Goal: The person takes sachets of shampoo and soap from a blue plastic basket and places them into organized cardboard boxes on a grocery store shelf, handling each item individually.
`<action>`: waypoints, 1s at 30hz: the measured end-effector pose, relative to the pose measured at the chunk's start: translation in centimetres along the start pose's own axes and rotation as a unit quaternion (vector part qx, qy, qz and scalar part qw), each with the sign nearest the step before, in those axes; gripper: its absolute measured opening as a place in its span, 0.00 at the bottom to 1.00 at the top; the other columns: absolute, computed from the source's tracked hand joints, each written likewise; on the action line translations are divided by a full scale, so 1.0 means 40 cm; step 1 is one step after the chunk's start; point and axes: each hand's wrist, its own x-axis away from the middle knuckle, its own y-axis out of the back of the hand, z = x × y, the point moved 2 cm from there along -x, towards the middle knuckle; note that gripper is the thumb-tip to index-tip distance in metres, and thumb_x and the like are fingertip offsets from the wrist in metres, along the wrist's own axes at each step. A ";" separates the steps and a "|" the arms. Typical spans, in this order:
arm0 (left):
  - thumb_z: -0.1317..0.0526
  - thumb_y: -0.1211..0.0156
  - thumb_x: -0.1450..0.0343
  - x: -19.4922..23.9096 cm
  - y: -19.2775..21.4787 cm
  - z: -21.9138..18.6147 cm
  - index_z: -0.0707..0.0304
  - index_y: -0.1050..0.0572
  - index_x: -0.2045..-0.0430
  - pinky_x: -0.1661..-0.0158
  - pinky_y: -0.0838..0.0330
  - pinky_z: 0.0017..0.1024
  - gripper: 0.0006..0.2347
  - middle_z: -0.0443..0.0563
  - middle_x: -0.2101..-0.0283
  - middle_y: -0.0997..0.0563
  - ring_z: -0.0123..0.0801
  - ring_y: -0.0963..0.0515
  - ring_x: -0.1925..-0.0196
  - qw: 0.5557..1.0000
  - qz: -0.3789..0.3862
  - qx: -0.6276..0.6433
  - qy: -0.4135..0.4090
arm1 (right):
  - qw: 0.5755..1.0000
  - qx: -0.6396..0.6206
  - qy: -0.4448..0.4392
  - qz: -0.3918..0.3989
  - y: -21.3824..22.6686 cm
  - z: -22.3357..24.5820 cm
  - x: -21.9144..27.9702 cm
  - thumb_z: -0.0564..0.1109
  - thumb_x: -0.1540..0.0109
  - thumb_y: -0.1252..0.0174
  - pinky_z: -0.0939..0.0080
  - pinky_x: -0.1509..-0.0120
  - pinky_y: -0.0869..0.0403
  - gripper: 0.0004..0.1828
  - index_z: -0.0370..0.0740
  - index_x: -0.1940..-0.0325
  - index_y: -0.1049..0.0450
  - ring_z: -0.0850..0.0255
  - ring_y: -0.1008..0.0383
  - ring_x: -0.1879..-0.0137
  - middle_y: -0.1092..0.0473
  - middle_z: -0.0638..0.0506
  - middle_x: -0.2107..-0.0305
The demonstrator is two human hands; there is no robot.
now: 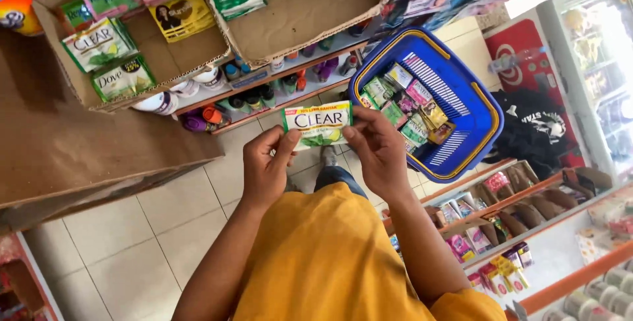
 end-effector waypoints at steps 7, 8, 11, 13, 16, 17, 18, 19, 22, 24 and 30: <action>0.58 0.40 0.22 -0.032 0.000 -0.005 0.61 0.30 0.86 0.73 0.36 0.25 0.18 0.51 0.88 0.35 0.26 0.36 0.81 0.996 -0.054 -0.049 -0.046 | 0.998 -0.019 0.003 0.062 0.026 -0.081 -0.077 0.36 0.33 0.40 0.67 0.54 0.29 0.17 0.29 0.40 0.28 0.69 0.33 0.62 0.29 0.50 0.71; 0.58 0.39 0.23 -0.037 -0.003 -0.006 0.61 0.30 0.86 0.74 0.37 0.26 0.19 0.52 0.88 0.36 0.28 0.37 0.82 0.994 -0.062 -0.062 -0.060 | 0.997 -0.014 0.008 0.070 0.024 -0.077 -0.094 0.35 0.32 0.41 0.68 0.55 0.29 0.17 0.28 0.40 0.28 0.69 0.33 0.63 0.30 0.49 0.72; 0.59 0.43 0.21 -0.042 -0.018 0.006 0.61 0.30 0.85 0.74 0.35 0.26 0.18 0.51 0.86 0.34 0.29 0.36 0.82 0.992 -0.088 -0.071 -0.059 | 0.995 -0.031 0.007 0.094 0.019 -0.101 -0.133 0.35 0.32 0.41 0.67 0.57 0.30 0.16 0.27 0.40 0.28 0.68 0.34 0.65 0.29 0.47 0.74; 0.59 0.47 0.20 -0.054 -0.027 0.020 0.62 0.30 0.82 0.72 0.34 0.29 0.17 0.53 0.85 0.34 0.32 0.34 0.81 0.991 -0.092 -0.080 -0.053 | 0.993 -0.032 0.006 0.116 0.016 -0.103 -0.167 0.35 0.32 0.42 0.66 0.56 0.29 0.16 0.27 0.40 0.28 0.66 0.33 0.65 0.29 0.46 0.75; 0.59 0.51 0.19 -0.061 -0.035 0.035 0.63 0.30 0.78 0.71 0.32 0.33 0.15 0.56 0.83 0.34 0.38 0.31 0.80 0.989 -0.106 -0.095 -0.044 | 0.988 -0.039 0.003 0.147 0.013 -0.128 -0.201 0.34 0.32 0.42 0.65 0.55 0.29 0.16 0.27 0.40 0.28 0.65 0.31 0.65 0.29 0.45 0.75; 0.60 0.52 0.18 -0.065 -0.037 0.040 0.64 0.29 0.76 0.71 0.31 0.35 0.14 0.56 0.82 0.34 0.42 0.30 0.79 0.988 -0.114 -0.100 -0.041 | 0.987 -0.043 0.001 0.154 0.012 -0.140 -0.215 0.34 0.32 0.41 0.65 0.55 0.29 0.16 0.26 0.40 0.28 0.65 0.31 0.65 0.29 0.45 0.75; 0.60 0.52 0.18 -0.066 -0.034 0.032 0.64 0.29 0.76 0.71 0.31 0.35 0.14 0.56 0.82 0.34 0.42 0.30 0.79 0.986 -0.127 -0.102 -0.042 | 0.985 -0.046 0.005 0.167 0.010 -0.151 -0.223 0.34 0.32 0.41 0.65 0.55 0.29 0.16 0.26 0.40 0.28 0.65 0.31 0.65 0.29 0.45 0.75; 0.60 0.54 0.18 -0.065 -0.037 0.024 0.64 0.29 0.75 0.70 0.30 0.34 0.14 0.55 0.82 0.33 0.40 0.29 0.79 0.984 -0.140 -0.102 -0.035 | 0.982 -0.048 -0.003 0.183 0.012 -0.162 -0.231 0.34 0.33 0.40 0.64 0.55 0.28 0.17 0.27 0.40 0.28 0.65 0.31 0.66 0.29 0.45 0.75; 0.60 0.55 0.18 -0.061 -0.042 0.009 0.63 0.30 0.74 0.70 0.30 0.34 0.14 0.53 0.81 0.33 0.37 0.29 0.78 0.978 -0.181 -0.105 -0.025 | 0.973 -0.057 -0.019 0.225 0.010 -0.191 -0.252 0.34 0.34 0.39 0.64 0.55 0.27 0.18 0.28 0.40 0.29 0.66 0.31 0.66 0.28 0.46 0.75; 0.60 0.55 0.18 -0.058 -0.044 0.010 0.63 0.30 0.74 0.69 0.30 0.33 0.14 0.52 0.81 0.33 0.36 0.29 0.78 0.973 -0.204 -0.108 -0.019 | 0.966 -0.062 -0.032 0.248 0.007 -0.209 -0.266 0.34 0.34 0.38 0.65 0.54 0.27 0.18 0.29 0.40 0.29 0.67 0.31 0.65 0.27 0.47 0.74; 0.60 0.54 0.18 -0.029 -0.053 0.037 0.62 0.29 0.71 0.69 0.29 0.32 0.12 0.50 0.80 0.30 0.34 0.28 0.78 0.960 -0.259 -0.102 0.007 | 0.948 -0.052 -0.055 0.311 -0.019 -0.227 -0.289 0.34 0.35 0.37 0.64 0.49 0.25 0.18 0.30 0.41 0.29 0.67 0.27 0.64 0.27 0.49 0.73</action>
